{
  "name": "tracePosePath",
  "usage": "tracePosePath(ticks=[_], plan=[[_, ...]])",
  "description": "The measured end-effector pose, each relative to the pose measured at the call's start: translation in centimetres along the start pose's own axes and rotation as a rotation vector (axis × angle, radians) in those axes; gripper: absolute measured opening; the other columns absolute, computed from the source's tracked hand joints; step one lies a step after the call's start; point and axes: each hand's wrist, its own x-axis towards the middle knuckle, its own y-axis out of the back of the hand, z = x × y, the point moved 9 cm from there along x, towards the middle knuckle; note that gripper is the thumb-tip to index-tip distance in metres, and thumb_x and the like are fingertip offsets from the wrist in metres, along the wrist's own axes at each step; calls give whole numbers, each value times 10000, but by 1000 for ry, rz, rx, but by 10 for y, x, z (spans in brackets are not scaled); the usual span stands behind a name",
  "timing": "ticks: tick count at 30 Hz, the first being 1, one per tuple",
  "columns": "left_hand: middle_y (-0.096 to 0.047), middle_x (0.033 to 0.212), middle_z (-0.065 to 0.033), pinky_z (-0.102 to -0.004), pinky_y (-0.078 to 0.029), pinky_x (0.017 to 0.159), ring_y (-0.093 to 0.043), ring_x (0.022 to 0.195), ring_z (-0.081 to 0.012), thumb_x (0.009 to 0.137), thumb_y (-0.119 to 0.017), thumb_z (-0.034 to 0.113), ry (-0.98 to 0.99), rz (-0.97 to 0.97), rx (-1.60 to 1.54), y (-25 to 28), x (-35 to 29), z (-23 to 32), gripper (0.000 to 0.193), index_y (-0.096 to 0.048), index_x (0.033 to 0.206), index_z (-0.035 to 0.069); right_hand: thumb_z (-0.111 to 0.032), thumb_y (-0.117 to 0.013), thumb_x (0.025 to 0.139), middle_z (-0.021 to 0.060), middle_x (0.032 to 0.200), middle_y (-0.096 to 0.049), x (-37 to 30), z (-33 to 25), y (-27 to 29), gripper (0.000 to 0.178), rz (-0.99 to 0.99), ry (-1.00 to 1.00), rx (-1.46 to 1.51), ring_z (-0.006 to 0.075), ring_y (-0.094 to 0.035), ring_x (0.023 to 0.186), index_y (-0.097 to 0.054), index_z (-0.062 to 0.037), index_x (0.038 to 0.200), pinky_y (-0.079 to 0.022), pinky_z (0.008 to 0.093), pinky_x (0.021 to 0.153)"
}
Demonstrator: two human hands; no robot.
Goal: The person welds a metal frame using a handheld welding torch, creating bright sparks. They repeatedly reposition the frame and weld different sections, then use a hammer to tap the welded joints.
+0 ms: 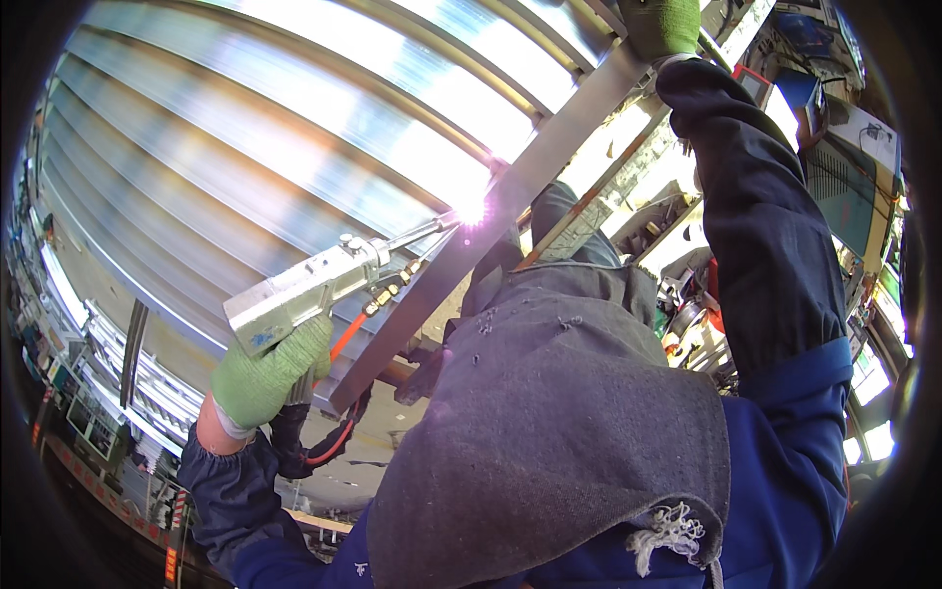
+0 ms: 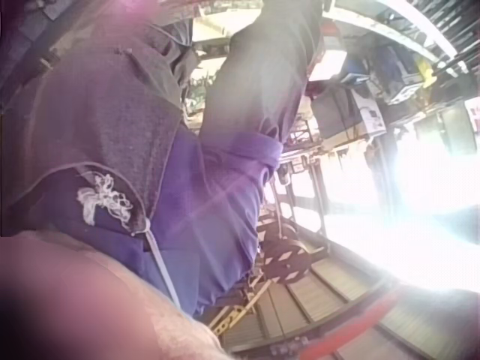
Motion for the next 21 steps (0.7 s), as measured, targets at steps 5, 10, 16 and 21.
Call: tracePosePath(ticks=[5,10,16,21], plan=[[-658,753,-40,-284,-481,576,-618,647,-135,1030,-688,312,-16,13,-18,0,-6,-4,303,-675,1105,19,-206,-687,965,173,1127,-737,3,-4,-5,324,-2,90,-257,351,-737,934,-695,-110,1274,-584,446,798],[-652,729,-43,-278,-464,559,-607,630,-135,1007,-707,307,18,99,43,6,-24,2,318,-677,1114,9,-183,-680,952,228,1102,-730,-1,-15,9,297,113,143,-82,460,-694,940,-714,-75,1226,-541,530,796],[-660,759,-42,-270,-466,565,-610,644,-133,998,-723,289,-95,103,56,-5,-21,30,324,-676,1154,10,-165,-709,934,224,1064,-736,3,-22,15,285,148,151,-76,455,-693,922,-724,-72,1203,-539,530,785],[-666,842,-28,-272,-477,586,-608,678,-128,1008,-729,261,-198,103,34,-26,14,50,309,-675,1197,23,-165,-723,923,221,1047,-731,4,-13,12,289,112,75,-57,449,-691,911,-725,-80,1200,-538,527,783]])
